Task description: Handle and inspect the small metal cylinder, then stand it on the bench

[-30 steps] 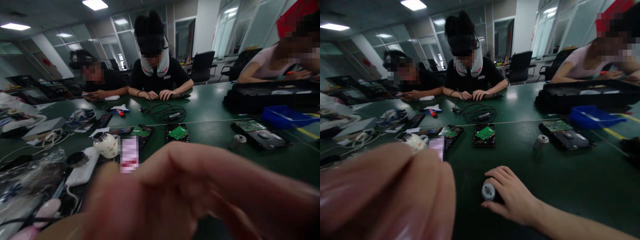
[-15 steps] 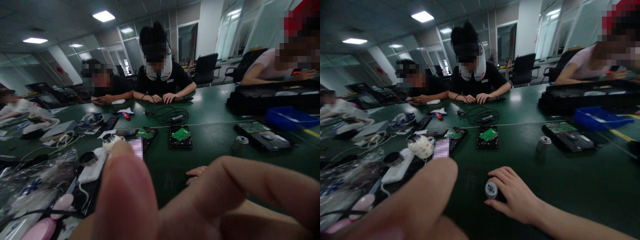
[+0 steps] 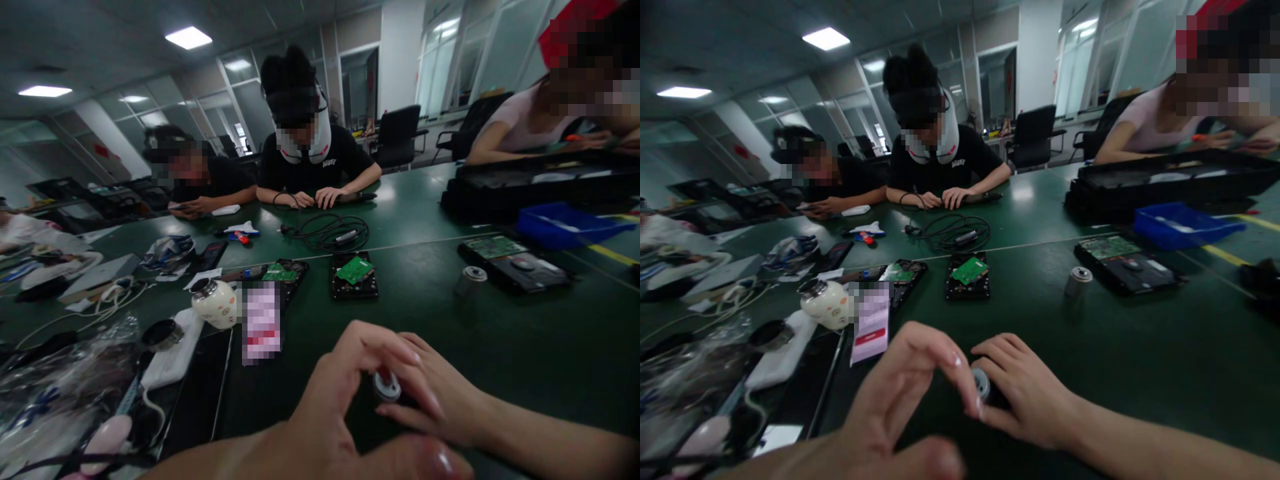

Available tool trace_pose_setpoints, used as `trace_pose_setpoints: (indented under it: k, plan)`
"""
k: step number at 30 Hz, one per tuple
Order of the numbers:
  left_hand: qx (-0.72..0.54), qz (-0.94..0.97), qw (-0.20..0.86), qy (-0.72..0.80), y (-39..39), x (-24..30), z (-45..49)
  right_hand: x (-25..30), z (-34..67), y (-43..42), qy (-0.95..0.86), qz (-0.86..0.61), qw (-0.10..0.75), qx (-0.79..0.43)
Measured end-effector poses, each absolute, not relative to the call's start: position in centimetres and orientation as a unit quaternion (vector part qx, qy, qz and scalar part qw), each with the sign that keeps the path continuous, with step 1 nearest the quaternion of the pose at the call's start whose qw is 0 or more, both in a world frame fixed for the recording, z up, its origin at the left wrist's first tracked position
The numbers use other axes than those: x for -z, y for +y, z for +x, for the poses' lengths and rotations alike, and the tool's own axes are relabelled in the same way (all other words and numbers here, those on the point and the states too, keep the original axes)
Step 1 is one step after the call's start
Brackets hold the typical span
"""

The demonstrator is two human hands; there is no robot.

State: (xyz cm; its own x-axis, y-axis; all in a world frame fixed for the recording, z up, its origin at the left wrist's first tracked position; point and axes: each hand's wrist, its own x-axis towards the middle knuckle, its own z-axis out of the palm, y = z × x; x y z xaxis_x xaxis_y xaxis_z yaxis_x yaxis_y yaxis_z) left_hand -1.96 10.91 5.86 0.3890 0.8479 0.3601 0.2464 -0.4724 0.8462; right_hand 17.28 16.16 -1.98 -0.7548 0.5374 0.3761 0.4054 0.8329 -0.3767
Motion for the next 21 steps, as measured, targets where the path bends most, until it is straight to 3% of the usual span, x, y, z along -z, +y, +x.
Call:
trace_pose_setpoints:
  k: [5,17,21]
  plan:
    - [-0.400,0.748,0.272,0.454,12.6,-1.7,-1.8,2.4,17.2,16.5,-0.920,-0.254,0.232,-0.187]
    - [-0.493,0.708,0.296,0.408,13.6,0.1,-2.4,2.0,16.9,16.4,-0.917,-0.268,0.221,-0.196]
    - [-0.481,0.671,0.259,0.501,14.9,1.5,-3.8,1.7,17.0,16.3,-0.915,-0.282,0.207,-0.201]
